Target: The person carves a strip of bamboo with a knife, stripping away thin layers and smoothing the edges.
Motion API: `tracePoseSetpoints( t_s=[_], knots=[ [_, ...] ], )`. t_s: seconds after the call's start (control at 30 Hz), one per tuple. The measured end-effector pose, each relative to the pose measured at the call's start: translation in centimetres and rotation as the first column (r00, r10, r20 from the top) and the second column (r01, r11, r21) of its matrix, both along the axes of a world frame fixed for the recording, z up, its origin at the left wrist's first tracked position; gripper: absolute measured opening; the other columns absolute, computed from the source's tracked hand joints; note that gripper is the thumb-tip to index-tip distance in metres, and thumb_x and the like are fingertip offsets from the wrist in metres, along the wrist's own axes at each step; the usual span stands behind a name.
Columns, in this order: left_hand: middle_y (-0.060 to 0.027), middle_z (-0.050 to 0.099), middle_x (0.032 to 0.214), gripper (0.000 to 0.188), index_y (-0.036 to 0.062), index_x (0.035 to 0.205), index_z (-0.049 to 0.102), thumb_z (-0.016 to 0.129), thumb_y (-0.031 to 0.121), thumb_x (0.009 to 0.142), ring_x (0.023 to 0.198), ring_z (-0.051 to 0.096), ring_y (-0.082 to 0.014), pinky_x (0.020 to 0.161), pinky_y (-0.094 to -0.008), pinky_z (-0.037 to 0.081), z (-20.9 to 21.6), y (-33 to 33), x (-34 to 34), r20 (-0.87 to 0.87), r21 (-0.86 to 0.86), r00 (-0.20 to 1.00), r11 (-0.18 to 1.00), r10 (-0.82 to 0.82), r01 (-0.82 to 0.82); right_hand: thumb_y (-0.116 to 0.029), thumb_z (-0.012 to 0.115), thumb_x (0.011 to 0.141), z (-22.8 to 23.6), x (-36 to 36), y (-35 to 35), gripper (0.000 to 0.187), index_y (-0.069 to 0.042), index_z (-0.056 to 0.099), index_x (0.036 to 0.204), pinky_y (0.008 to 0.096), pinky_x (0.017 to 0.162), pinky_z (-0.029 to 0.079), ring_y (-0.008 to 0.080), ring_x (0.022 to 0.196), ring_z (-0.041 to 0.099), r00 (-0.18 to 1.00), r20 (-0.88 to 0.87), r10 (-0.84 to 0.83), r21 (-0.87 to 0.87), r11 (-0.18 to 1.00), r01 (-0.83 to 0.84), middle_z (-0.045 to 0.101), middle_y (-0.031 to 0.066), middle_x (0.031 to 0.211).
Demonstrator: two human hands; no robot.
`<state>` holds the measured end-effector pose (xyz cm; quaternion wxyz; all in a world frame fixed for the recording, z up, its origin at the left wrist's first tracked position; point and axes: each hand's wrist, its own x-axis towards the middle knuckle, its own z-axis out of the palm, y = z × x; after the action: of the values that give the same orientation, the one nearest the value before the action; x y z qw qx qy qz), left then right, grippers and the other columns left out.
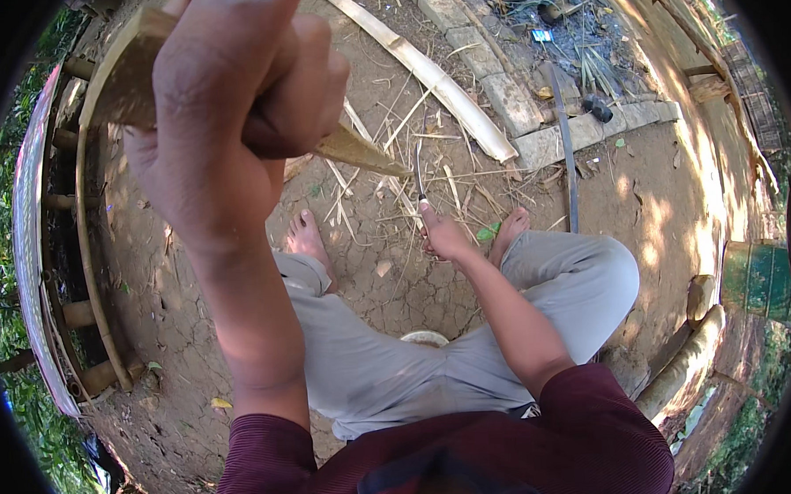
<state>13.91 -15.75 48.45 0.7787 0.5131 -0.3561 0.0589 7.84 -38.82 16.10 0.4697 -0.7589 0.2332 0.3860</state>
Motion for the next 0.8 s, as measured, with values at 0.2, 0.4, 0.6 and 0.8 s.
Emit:
tracePoseSetpoints(
  t_s=[0.2,0.4,0.6,0.8],
  knots=[
    [0.0054,0.021,0.050,0.040,0.0149,0.071,0.033,0.036,0.030,0.108,0.042,0.013,-0.0079,0.042,-0.0295,0.015,0.2,-0.2,-0.8,-0.153,-0.049,0.921,0.929,0.357,-0.368,-0.049,0.042,0.107,5.1,-1.6,1.6,0.054,0.002,0.059,0.097,0.0358,0.055,0.045,0.0184,0.055,0.058,0.795,0.593,-0.125,0.108,0.991,0.075,0.059,0.0098,0.067],
    [0.0056,0.025,0.045,0.040,0.0130,0.067,0.034,0.046,0.026,0.102,0.037,0.016,-0.0064,0.037,-0.0290,0.016,0.5,1.2,-0.8,0.032,0.050,0.989,0.989,-0.142,0.140,-0.047,0.048,0.106,4.6,0.4,1.8,0.055,0.004,0.042,0.127,0.0248,0.048,0.044,0.0125,0.062,0.062,0.890,-0.033,-0.454,0.466,0.781,0.416,0.069,0.0140,0.087],
    [-0.0013,0.050,0.046,0.041,0.0117,0.059,0.044,0.066,0.019,0.092,0.041,0.056,-0.0175,0.042,-0.0286,0.042,-0.8,1.6,-7.3,0.088,0.166,0.920,0.916,-0.383,0.365,-0.050,0.063,0.096,-1.5,0.9,2.6,0.083,0.003,0.027,0.148,0.0335,0.075,0.063,0.0269,0.088,0.074,0.726,-0.362,-0.585,0.516,0.523,0.678,0.069,0.0235,0.105],
    [-0.0188,0.068,0.104,0.036,0.0035,0.095,0.060,0.083,0.028,0.082,0.113,0.065,-0.0357,0.104,-0.0518,0.045,-1.3,-4.7,-20.9,-0.069,0.373,0.979,0.915,0.194,-0.156,-0.006,0.064,0.094,-4.2,0.1,4.4,0.037,0.011,0.048,0.124,0.0459,0.079,0.065,0.0368,0.088,0.074,0.652,-0.406,-0.640,0.587,0.363,0.723,0.067,0.0238,0.108]
  ],
)
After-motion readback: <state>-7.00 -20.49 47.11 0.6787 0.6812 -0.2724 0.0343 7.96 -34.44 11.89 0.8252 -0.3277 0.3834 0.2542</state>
